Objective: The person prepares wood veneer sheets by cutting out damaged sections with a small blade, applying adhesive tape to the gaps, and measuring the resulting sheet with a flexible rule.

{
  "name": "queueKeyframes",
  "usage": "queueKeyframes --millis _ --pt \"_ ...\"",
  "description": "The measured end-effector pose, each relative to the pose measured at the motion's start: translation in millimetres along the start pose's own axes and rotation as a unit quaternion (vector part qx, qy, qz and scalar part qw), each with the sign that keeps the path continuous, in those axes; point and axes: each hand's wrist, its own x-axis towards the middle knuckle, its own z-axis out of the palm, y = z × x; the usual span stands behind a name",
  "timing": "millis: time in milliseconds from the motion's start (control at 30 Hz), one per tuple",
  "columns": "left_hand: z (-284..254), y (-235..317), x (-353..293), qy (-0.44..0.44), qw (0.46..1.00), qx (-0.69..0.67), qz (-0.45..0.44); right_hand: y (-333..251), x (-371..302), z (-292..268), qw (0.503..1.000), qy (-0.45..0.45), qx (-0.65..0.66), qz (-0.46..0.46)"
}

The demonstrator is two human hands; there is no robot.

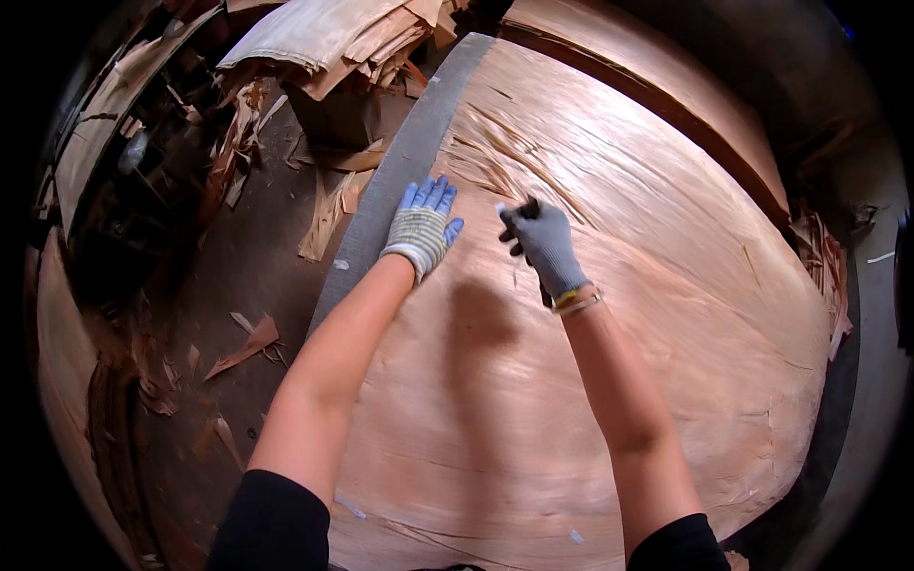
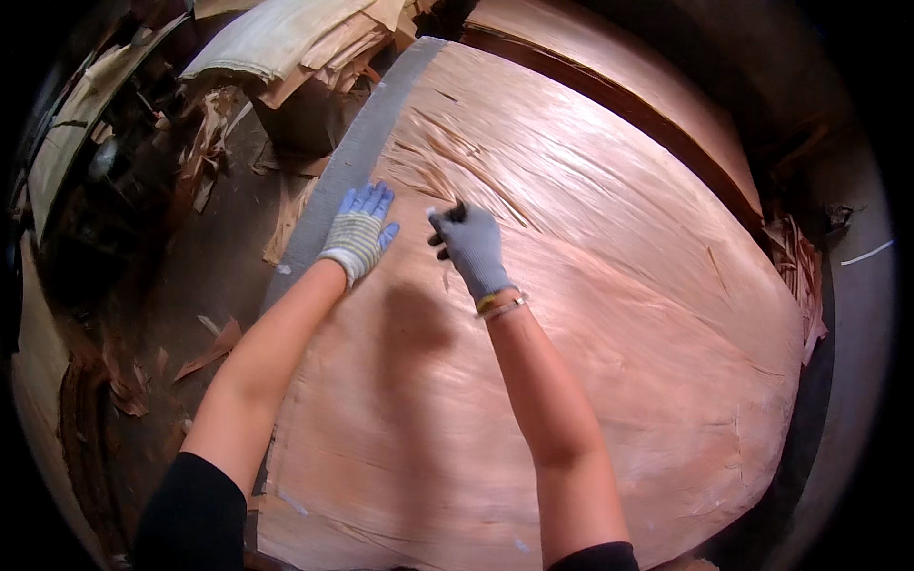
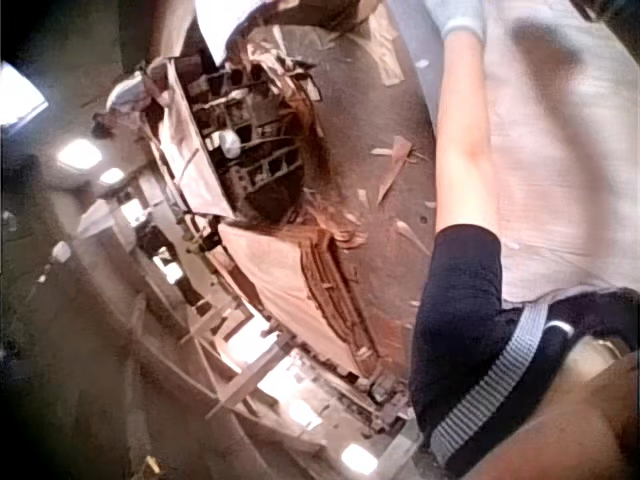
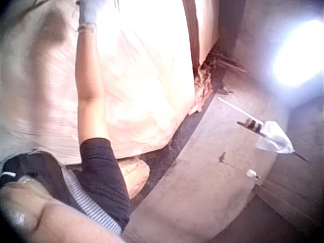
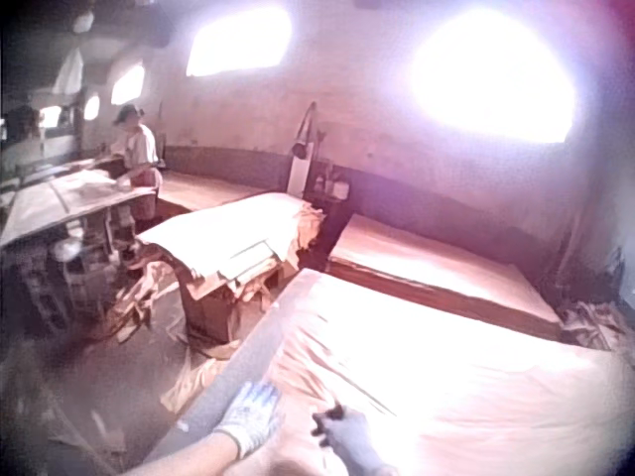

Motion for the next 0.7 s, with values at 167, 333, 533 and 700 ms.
queueKeyframes --millis 167,333,533,700 --pt "-6 7 4 0.023 0.999 -0.033 0.021 17 71 28 1.000 0.020 -0.001 0.010" --pt "-9 4 21 0.079 0.995 -0.033 0.057 34 81 34 0.999 0.005 -0.024 0.039" --pt "-3 -5 36 -0.006 0.980 -0.080 0.180 35 73 38 0.992 -0.005 -0.127 0.011" --pt "-4 -1 39 0.010 0.981 -0.019 0.195 41 64 -8 0.919 0.063 -0.368 -0.126"
